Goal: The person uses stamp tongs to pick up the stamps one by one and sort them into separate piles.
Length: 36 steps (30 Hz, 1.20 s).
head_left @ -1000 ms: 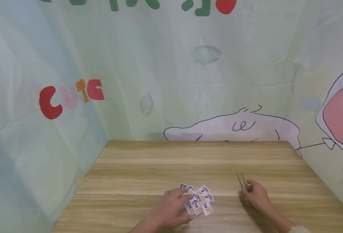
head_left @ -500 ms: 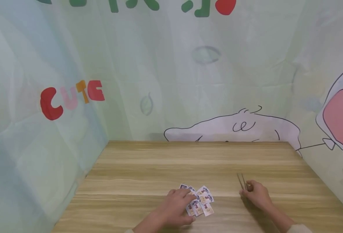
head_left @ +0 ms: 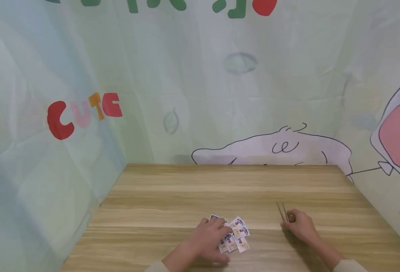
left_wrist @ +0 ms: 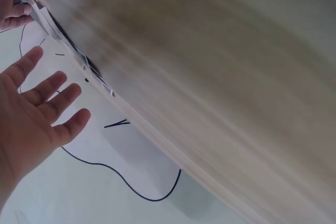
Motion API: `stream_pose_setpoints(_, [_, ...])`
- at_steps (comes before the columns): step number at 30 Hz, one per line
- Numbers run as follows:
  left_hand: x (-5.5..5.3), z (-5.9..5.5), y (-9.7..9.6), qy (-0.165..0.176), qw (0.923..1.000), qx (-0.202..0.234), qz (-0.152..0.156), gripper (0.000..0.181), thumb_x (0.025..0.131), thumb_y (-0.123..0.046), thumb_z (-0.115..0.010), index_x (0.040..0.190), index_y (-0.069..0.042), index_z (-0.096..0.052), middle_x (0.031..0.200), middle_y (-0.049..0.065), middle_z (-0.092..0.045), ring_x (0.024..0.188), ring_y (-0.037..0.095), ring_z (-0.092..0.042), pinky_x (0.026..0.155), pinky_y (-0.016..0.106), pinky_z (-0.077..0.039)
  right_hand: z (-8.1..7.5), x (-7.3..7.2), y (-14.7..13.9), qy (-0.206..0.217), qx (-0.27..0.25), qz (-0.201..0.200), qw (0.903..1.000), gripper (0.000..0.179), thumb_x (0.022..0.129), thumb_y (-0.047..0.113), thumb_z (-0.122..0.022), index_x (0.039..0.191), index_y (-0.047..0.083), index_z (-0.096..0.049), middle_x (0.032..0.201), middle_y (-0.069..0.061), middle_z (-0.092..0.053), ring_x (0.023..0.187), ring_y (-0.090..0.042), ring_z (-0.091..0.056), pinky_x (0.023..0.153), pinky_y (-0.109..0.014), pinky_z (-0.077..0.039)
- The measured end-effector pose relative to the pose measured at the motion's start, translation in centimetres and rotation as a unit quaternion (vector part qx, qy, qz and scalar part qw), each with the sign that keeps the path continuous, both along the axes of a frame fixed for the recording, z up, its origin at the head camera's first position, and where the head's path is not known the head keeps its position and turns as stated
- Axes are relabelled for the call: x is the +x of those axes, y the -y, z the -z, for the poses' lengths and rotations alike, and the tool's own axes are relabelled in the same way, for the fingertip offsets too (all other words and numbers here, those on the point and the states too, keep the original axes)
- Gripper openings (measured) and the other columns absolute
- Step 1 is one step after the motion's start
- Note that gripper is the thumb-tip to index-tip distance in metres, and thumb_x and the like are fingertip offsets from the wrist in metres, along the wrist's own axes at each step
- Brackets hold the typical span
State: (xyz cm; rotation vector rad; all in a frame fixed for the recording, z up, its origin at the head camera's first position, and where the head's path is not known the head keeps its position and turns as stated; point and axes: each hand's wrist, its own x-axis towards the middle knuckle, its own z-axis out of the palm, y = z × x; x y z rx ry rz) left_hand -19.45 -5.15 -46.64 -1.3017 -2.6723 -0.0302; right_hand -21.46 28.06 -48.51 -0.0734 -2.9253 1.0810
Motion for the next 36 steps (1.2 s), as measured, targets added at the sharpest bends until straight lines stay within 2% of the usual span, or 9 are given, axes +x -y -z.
stream_pose_setpoints(7, [-0.2, -0.3, -1.0, 0.039, 0.9985, -0.035, -0.011, 0.079, 0.063, -0.067, -0.067, 0.129, -0.025, -0.052, 0.117, -0.003, -0.049, 0.107, 0.016, -0.046, 0.088, 0.04, -0.041, -0.3, -0.1, -0.1, -0.002, -0.001, 0.003, 1.0, 0.051, 0.076, 0.013, -0.072, 0.11, -0.019, -0.051, 0.083, -0.014, -0.061, 0.076, -0.026, -0.06, 0.064, -0.038, -0.052])
stream_pose_setpoints(18, [-0.4, 0.5, -1.8, 0.077, 0.9957, -0.036, -0.036, 0.081, 0.06, -0.062, -0.071, 0.131, -0.028, -0.051, 0.129, 0.002, -0.046, 0.116, 0.021, -0.043, 0.091, 0.043, -0.04, -0.1, 0.0, -0.2, -0.016, -0.002, 0.003, 0.9999, 0.048, 0.075, 0.01, -0.072, 0.107, -0.019, -0.052, 0.084, -0.015, -0.062, 0.079, -0.03, -0.06, 0.066, -0.04, -0.052])
stream_pose_setpoints(23, [-0.3, 0.4, -1.8, 0.098, 0.9934, -0.038, -0.045, 0.081, 0.06, -0.061, -0.072, 0.131, -0.029, -0.05, 0.131, 0.002, -0.044, 0.117, 0.021, -0.042, 0.092, 0.045, -0.04, 0.1, 0.1, -0.1, -0.021, 0.001, 0.003, 0.9998, 0.045, 0.076, 0.009, -0.071, 0.106, -0.019, -0.054, 0.084, -0.016, -0.062, 0.08, -0.031, -0.06, 0.067, -0.041, -0.051])
stream_pose_setpoints(27, [-0.2, 0.2, -1.8, 0.104, 0.9929, -0.037, -0.046, 0.081, 0.06, -0.06, -0.073, 0.132, -0.029, -0.05, 0.133, 0.003, -0.044, 0.119, 0.022, -0.042, 0.093, 0.045, -0.039, 0.2, 0.1, 0.1, -0.031, 0.007, 0.001, 0.9995, 0.042, 0.075, 0.007, -0.071, 0.103, -0.019, -0.055, 0.084, -0.017, -0.063, 0.081, -0.033, -0.06, 0.068, -0.043, -0.051])
stream_pose_setpoints(36, [-0.2, 0.4, -1.8, 0.11, 0.992, -0.04, -0.047, 0.081, 0.062, -0.06, -0.072, 0.133, -0.028, -0.048, 0.136, 0.003, -0.043, 0.123, 0.022, -0.04, 0.094, 0.044, -0.039, -0.1, 0.2, 0.5, -0.013, 0.018, 0.018, 0.9996, 0.034, 0.073, 0.004, -0.066, 0.101, -0.015, -0.06, 0.082, -0.012, -0.063, 0.074, -0.024, -0.058, 0.064, -0.04, -0.05])
